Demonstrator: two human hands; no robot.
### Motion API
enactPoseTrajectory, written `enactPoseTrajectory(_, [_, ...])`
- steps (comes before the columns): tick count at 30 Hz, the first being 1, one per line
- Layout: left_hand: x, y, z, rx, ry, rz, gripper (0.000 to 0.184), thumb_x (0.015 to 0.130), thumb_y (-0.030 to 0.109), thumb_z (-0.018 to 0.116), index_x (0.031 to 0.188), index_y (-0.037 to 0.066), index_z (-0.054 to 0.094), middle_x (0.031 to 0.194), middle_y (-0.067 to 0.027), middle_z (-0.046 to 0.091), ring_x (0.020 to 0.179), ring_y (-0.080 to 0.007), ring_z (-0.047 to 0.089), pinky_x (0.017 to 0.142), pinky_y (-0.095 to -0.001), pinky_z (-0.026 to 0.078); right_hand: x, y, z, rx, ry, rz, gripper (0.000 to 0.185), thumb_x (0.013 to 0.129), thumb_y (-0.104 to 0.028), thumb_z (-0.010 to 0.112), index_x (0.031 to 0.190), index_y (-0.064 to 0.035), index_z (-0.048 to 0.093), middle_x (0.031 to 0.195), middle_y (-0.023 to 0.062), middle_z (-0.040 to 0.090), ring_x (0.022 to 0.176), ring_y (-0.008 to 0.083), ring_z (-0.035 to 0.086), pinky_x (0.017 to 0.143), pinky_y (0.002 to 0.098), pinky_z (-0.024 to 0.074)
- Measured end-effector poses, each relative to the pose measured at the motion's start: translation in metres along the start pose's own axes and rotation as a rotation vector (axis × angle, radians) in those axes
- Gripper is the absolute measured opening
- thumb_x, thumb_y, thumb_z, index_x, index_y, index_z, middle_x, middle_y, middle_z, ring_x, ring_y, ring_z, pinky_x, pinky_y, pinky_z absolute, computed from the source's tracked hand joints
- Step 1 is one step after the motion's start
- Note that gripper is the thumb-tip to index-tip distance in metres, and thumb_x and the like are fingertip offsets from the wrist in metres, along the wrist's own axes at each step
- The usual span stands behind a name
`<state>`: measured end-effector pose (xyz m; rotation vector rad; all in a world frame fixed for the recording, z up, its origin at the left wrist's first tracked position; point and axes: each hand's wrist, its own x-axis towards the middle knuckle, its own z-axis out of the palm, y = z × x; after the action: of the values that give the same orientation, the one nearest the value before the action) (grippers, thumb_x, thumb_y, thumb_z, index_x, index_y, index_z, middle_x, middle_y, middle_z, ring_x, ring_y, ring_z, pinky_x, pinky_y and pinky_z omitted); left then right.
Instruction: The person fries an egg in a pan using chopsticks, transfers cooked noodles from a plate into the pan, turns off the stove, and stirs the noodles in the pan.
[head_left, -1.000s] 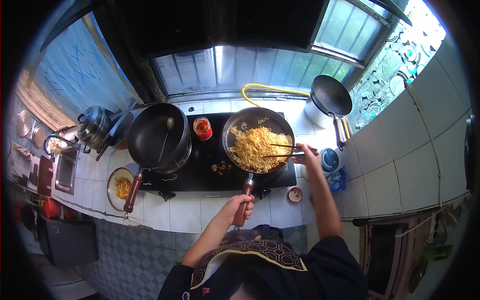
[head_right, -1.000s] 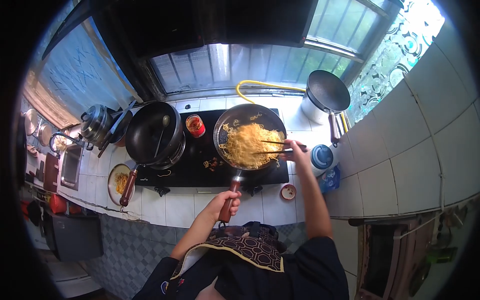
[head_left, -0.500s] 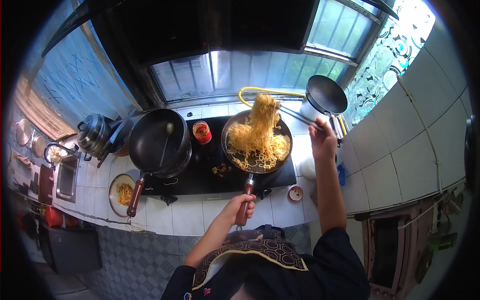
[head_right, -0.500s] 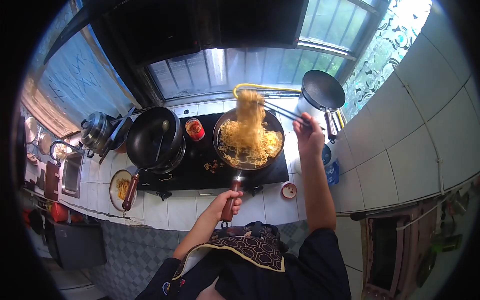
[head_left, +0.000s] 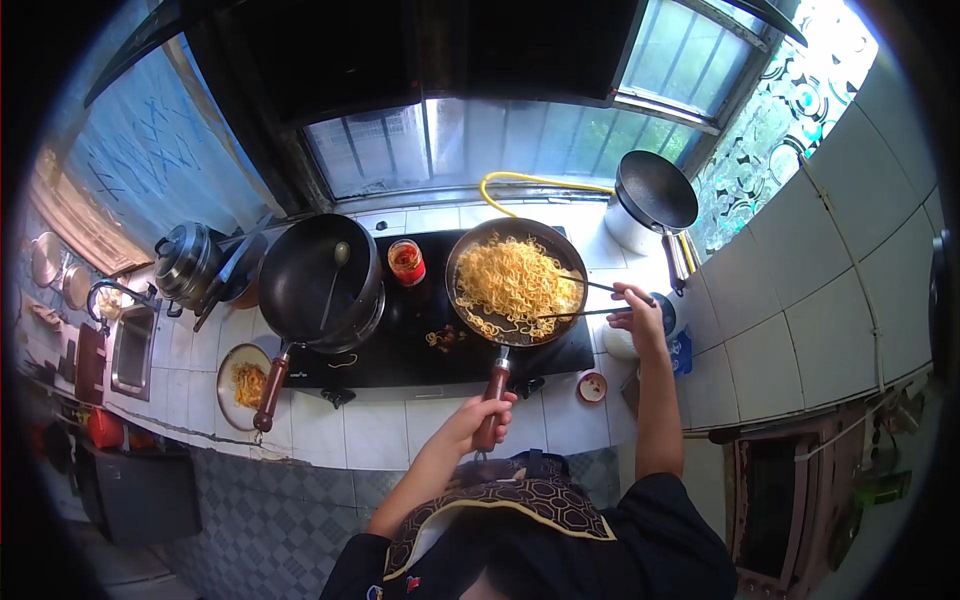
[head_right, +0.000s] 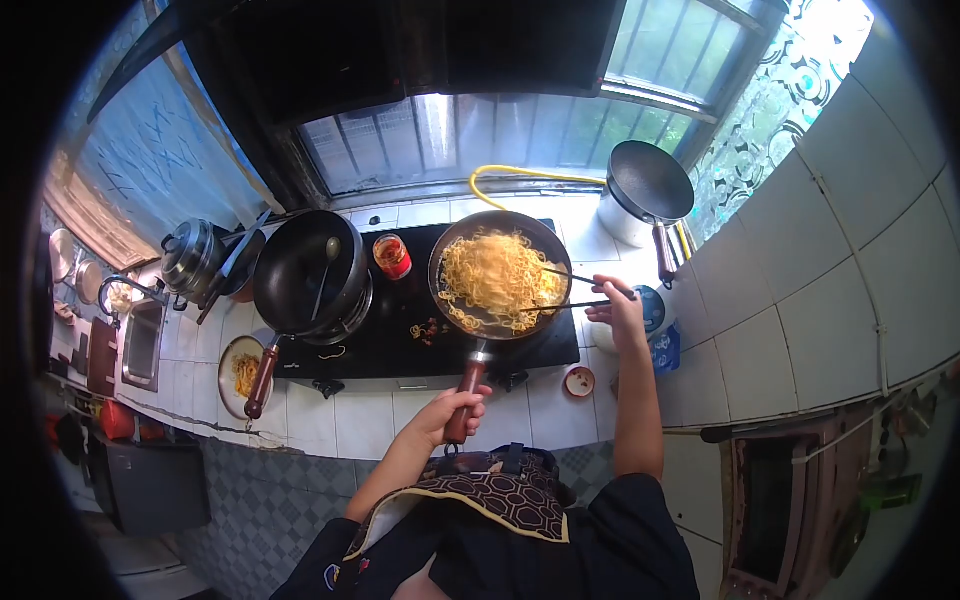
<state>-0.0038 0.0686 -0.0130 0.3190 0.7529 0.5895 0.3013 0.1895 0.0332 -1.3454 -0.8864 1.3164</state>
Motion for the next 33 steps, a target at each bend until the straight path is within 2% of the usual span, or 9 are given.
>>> enactPoseTrajectory(6, [0.001, 0.001, 0.003, -0.035, -0.01, -0.018, 0.026, 0.079, 0.013, 0.054, 0.103, 0.005, 0.045, 0.066, -0.003, 0.05, 0.052, -0.011, 0.049, 0.047, -0.0259, 0.042, 0.033, 0.056, 0.018, 0.314, 0.136, -0.109, 0.027, 0.089, -0.021, 0.046, 0.098, 0.0028, 0.056, 0.078, 0.0118, 0.059, 0.063, 0.0199, 0.061, 0.056, 0.0279, 0.0521])
enactPoseTrajectory(9, [0.001, 0.0, 0.004, -0.035, 0.006, -0.015, 0.028, 0.08, 0.013, 0.053, 0.105, 0.004, 0.045, 0.066, -0.003, 0.05, 0.051, -0.0111, 0.048, 0.046, -0.0257, 0.042, 0.028, 0.04, 0.025, 0.13, 0.171, -0.331, 0.025, 0.088, -0.018, 0.046, 0.092, 0.0024, 0.059, 0.077, 0.0114, 0.058, 0.051, 0.0179, 0.059, 0.047, 0.0264, 0.0508])
enactPoseTrajectory(12, [0.001, 0.0, 0.002, -0.052, 0.005, -0.014, 0.027, 0.08, 0.013, 0.054, 0.104, 0.004, 0.045, 0.065, -0.0032, 0.05, 0.051, -0.0113, 0.048, 0.046, -0.0261, 0.042, 0.009, 0.008, 0.02, -0.035, 0.166, -0.394, 0.024, 0.088, -0.017, 0.044, 0.092, 0.0021, 0.059, 0.077, 0.0117, 0.058, 0.05, 0.0163, 0.059, 0.042, 0.0223, 0.0488])
enactPoseTrajectory(17, [0.001, 0.0, 0.003, -0.039, -0.008, 0.003, 0.027, 0.08, 0.013, 0.053, 0.104, 0.004, 0.046, 0.065, -0.003, 0.05, 0.051, -0.0112, 0.049, 0.047, -0.0261, 0.042, 0.034, 0.012, 0.01, 0.013, -0.055, -0.167, 0.027, 0.088, -0.017, 0.043, 0.106, -0.0006, 0.055, 0.094, 0.0148, 0.055, 0.057, 0.0181, 0.06, 0.05, 0.0238, 0.0507])
enactPoseTrajectory(20, [0.002, -0.001, 0.001, -0.043, -0.014, 0.001, 0.027, 0.08, 0.013, 0.053, 0.104, 0.004, 0.046, 0.065, -0.0028, 0.05, 0.051, -0.0112, 0.049, 0.047, -0.0259, 0.042, 0.071, 0.049, 0.019, 0.184, 0.013, -0.145, 0.029, 0.09, -0.022, 0.043, 0.1, 0.0023, 0.055, 0.087, 0.0146, 0.057, 0.061, 0.0208, 0.061, 0.057, 0.0271, 0.0519])
enactPoseTrajectory(21, [0.002, 0.0, 0.002, -0.042, -0.014, 0.012, 0.027, 0.08, 0.013, 0.053, 0.104, 0.004, 0.046, 0.065, -0.0028, 0.05, 0.051, -0.0112, 0.049, 0.047, -0.0259, 0.042, 0.078, 0.055, 0.024, 0.282, 0.061, -0.178, 0.029, 0.089, -0.022, 0.045, 0.094, 0.0052, 0.054, 0.078, 0.0156, 0.058, 0.058, 0.0226, 0.062, 0.052, 0.028, 0.0534])
enactPoseTrajectory(27, [0.002, -0.002, 0.0, -0.05, -0.015, 0.008, 0.027, 0.08, 0.013, 0.053, 0.105, 0.004, 0.046, 0.065, -0.0026, 0.051, 0.051, -0.011, 0.049, 0.047, -0.0255, 0.042, 0.097, 0.074, 0.02, 0.702, 0.179, 0.093, 0.027, 0.088, -0.019, 0.044, 0.088, 0.0061, 0.052, 0.075, 0.0167, 0.057, 0.063, 0.0275, 0.062, 0.054, 0.0284, 0.0553])
enactPoseTrajectory(30, [0.003, -0.003, 0.0, -0.058, -0.023, 0.019, 0.028, 0.08, 0.013, 0.053, 0.105, 0.004, 0.046, 0.065, -0.0025, 0.051, 0.052, -0.0109, 0.049, 0.047, -0.0255, 0.042, 0.085, 0.056, 0.012, 0.838, 0.143, 0.041, 0.023, 0.088, -0.015, 0.043, 0.086, 0.0058, 0.053, 0.081, 0.0157, 0.058, 0.067, 0.0265, 0.061, 0.063, 0.0309, 0.0557])
enactPoseTrajectory(33, [0.004, -0.004, -0.001, -0.054, -0.031, 0.023, 0.028, 0.08, 0.013, 0.053, 0.106, 0.004, 0.046, 0.065, -0.0025, 0.051, 0.051, -0.0108, 0.049, 0.047, -0.0257, 0.042, 0.06, 0.005, 0.019, 0.816, 0.006, -0.106, 0.024, 0.089, -0.015, 0.042, 0.084, 0.0043, 0.054, 0.077, 0.0133, 0.06, 0.064, 0.0249, 0.062, 0.06, 0.0287, 0.0554])
